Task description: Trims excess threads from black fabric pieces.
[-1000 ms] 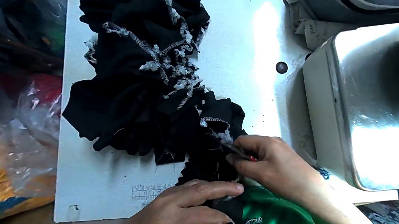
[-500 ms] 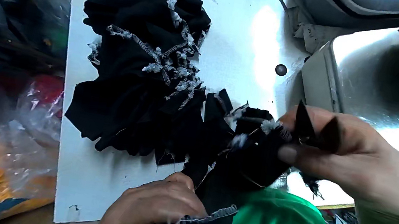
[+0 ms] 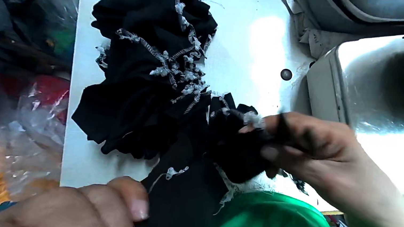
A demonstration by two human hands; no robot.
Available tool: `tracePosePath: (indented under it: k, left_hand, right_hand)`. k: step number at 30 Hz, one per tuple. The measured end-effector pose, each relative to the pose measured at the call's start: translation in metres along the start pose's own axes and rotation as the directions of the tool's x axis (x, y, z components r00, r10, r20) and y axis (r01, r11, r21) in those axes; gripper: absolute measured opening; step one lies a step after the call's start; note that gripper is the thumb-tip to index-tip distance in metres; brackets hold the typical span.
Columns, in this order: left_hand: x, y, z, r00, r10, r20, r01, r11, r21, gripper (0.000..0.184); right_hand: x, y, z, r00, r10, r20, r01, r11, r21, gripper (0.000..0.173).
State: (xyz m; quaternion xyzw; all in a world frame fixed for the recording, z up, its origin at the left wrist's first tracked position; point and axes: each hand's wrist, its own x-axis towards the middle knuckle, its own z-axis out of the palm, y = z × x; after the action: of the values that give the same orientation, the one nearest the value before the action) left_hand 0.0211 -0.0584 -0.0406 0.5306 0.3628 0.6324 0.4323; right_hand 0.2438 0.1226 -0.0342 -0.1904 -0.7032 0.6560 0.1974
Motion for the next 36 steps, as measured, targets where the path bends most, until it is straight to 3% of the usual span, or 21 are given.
tracePosePath:
  k: [2, 5, 9, 15, 20, 24, 30, 33, 36]
  left_hand:
    - [-0.001, -0.009, 0.011, 0.999, -0.035, 0.008, 0.034, 0.994, 0.108, 0.025]
    - [-0.007, -0.032, 0.024, 0.987, -0.116, 0.115, 0.081, 0.959, 0.270, 0.026]
    - [-0.010, -0.048, 0.033, 0.983, -0.150, 0.109, 0.115, 0.953, 0.281, 0.033]
    - [-0.008, -0.052, 0.031, 0.973, -0.191, 0.128, 0.146, 0.943, 0.300, 0.041]
    - [-0.007, -0.052, 0.031, 0.963, -0.216, 0.162, 0.173, 0.955, 0.241, 0.040]
    - [-0.008, -0.057, 0.037, 0.964, -0.259, 0.056, 0.245, 0.952, 0.183, 0.042]
    - [-0.008, -0.056, 0.040, 0.948, -0.317, 0.023, 0.315, 0.948, 0.053, 0.047]
    - [-0.010, -0.058, 0.036, 0.931, -0.357, 0.073, 0.356, 0.934, 0.028, 0.051]
    - [-0.009, -0.058, 0.027, 0.923, -0.344, 0.171, 0.323, 0.936, 0.139, 0.043]
  right_hand:
    - [-0.002, 0.006, 0.002, 0.996, 0.088, 0.007, -0.086, 0.990, -0.116, 0.015]
    - [-0.012, 0.013, 0.005, 0.976, 0.197, 0.089, -0.198, 0.980, -0.004, 0.011]
    - [-0.027, 0.025, 0.003, 0.950, 0.270, 0.154, -0.283, 0.957, 0.066, 0.017]
    - [-0.035, 0.027, 0.006, 0.985, 0.083, 0.154, -0.077, 0.996, -0.047, 0.025]
    - [-0.034, 0.022, 0.007, 0.983, 0.029, 0.180, -0.009, 0.994, -0.111, 0.032]
    - [-0.034, 0.021, 0.007, 0.986, -0.027, 0.167, 0.067, 0.970, -0.235, 0.034]
    - [-0.035, 0.022, 0.005, 0.980, -0.054, 0.192, 0.107, 0.955, -0.277, 0.037]
    - [-0.035, 0.022, 0.005, 0.973, -0.066, 0.223, 0.127, 0.954, -0.270, 0.036]
    - [-0.036, 0.022, 0.007, 0.968, -0.059, 0.243, 0.118, 0.965, -0.236, 0.039]
